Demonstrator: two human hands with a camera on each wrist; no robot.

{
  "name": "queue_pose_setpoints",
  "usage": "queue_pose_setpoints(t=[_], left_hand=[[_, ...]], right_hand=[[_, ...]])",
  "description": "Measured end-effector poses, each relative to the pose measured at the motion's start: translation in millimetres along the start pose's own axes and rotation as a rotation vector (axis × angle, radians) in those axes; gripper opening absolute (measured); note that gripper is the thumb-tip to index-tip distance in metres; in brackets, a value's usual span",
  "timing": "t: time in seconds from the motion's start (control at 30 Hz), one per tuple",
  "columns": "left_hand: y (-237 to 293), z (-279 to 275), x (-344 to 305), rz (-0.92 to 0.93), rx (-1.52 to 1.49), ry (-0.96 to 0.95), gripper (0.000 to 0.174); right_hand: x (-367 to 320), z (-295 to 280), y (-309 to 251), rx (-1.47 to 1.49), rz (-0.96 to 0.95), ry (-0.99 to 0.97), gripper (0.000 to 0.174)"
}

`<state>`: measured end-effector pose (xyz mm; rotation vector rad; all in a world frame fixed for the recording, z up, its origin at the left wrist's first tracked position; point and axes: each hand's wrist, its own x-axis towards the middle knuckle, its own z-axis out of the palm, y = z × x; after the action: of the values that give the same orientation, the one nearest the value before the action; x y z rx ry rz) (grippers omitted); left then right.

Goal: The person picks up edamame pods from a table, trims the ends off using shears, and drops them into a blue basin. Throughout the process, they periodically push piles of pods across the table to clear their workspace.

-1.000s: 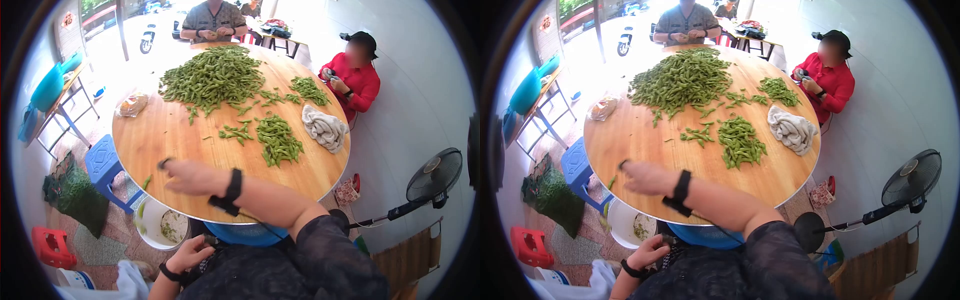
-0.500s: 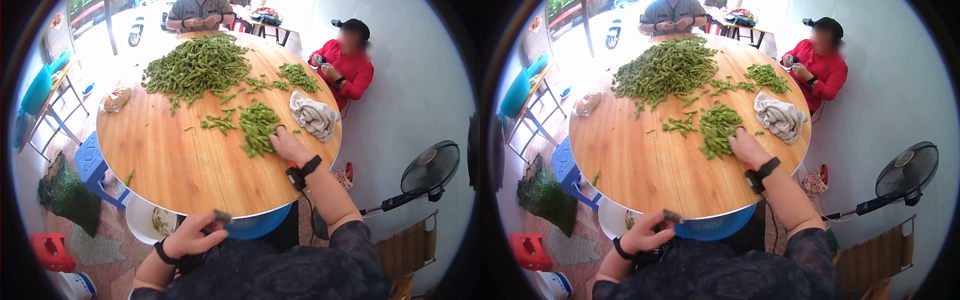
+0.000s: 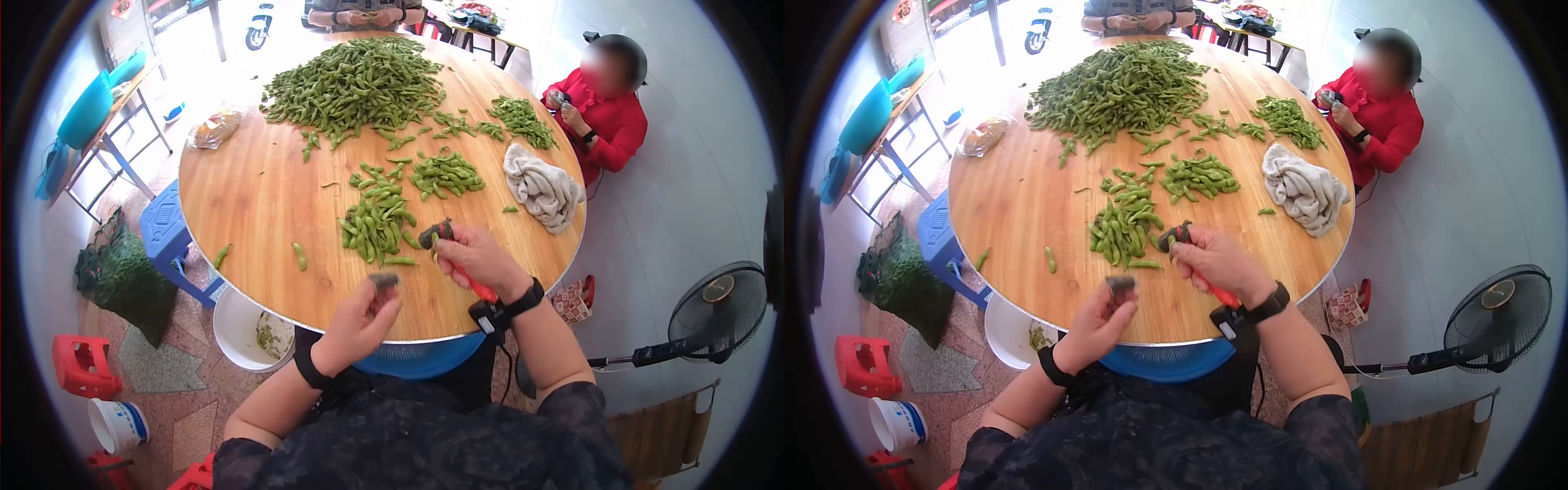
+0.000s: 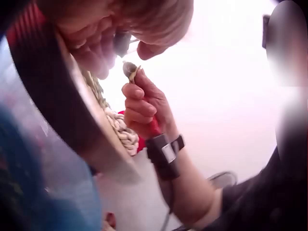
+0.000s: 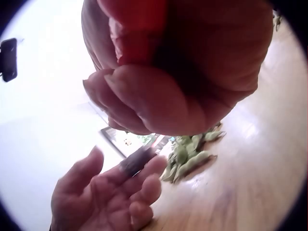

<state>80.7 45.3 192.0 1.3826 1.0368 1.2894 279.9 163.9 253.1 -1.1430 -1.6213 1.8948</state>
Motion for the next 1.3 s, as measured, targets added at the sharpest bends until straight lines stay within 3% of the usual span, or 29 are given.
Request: queue_pose_setpoints(t=[0.03, 0.07, 0.1, 0.17, 0.27, 0.37, 0.43, 0.57, 0.63, 0.67, 0.8, 1.0, 1.1, 1.3], left_hand=[[2.6, 6.6, 3.8, -0.090, -0.263, 0.155, 0.017], [10.0, 5.8, 8.8, -0.209, -0.383, 0.108, 0.021], [7.5, 3.7, 11.7, -0.208, -0.378, 0.119, 0.021], [-0.8, 0.4, 16.7, -0.380, -0.594, -0.163, 0.023], [2.2, 12.9, 17.0, -0.331, -0.520, -0.118, 0.019], [-3.1, 13.9, 13.6, -0.333, -0.515, -0.056, 0.016], [-3.8, 12.6, 11.9, -0.344, -0.515, -0.030, 0.016], [10.9, 6.6, 3.1, -0.300, -0.323, -0.073, 0.019], [14.1, 6.2, 0.8, -0.315, -0.247, -0.110, 0.021], [13.1, 7.6, -1.5, -0.237, -0.150, -0.136, 0.022], [11.8, 11.7, -6.0, -0.103, 0.134, -0.200, 0.024], [12.0, 15.8, -7.9, -0.047, 0.227, -0.180, 0.018], [14.3, 15.8, -9.4, 0.079, 0.372, -0.157, 0.019], [20.4, 19.1, -12.8, 0.147, 0.628, -0.126, 0.018]], right_hand=[[-6.0, 8.3, 0.5, 0.002, -0.001, -0.009, 0.018], [-11.1, 17.2, 1.0, 0.033, -0.016, -0.063, 0.020], [-14.5, 25.2, 2.4, 0.062, -0.033, -0.119, 0.022], [-17.0, 36.8, 8.2, 0.079, -0.026, -0.146, 0.019], [-19.8, 48.0, 14.2, -0.092, -0.084, -0.016, 0.018], [-25.2, 44.4, 10.1, -0.036, -0.001, -0.051, 0.020], [-28.1, 39.0, 10.1, -0.016, -0.075, -0.023, 0.020], [-40.4, 40.9, 5.2, -0.020, -0.202, 0.065, 0.024], [-49.9, 44.9, 0.6, -0.100, -0.150, 0.036, 0.015], [-53.8, 46.2, 0.6, -0.184, -0.099, 0.005, 0.008], [-62.9, 46.0, 10.1, -0.126, -0.020, -0.070, 0.006], [-64.6, 45.0, 17.0, -0.023, -0.020, -0.148, 0.006], [-67.4, 46.3, 16.9, -0.065, -0.038, -0.139, 0.005], [-72.1, 46.8, 19.0, -0.274, -0.052, -0.112, 0.008]])
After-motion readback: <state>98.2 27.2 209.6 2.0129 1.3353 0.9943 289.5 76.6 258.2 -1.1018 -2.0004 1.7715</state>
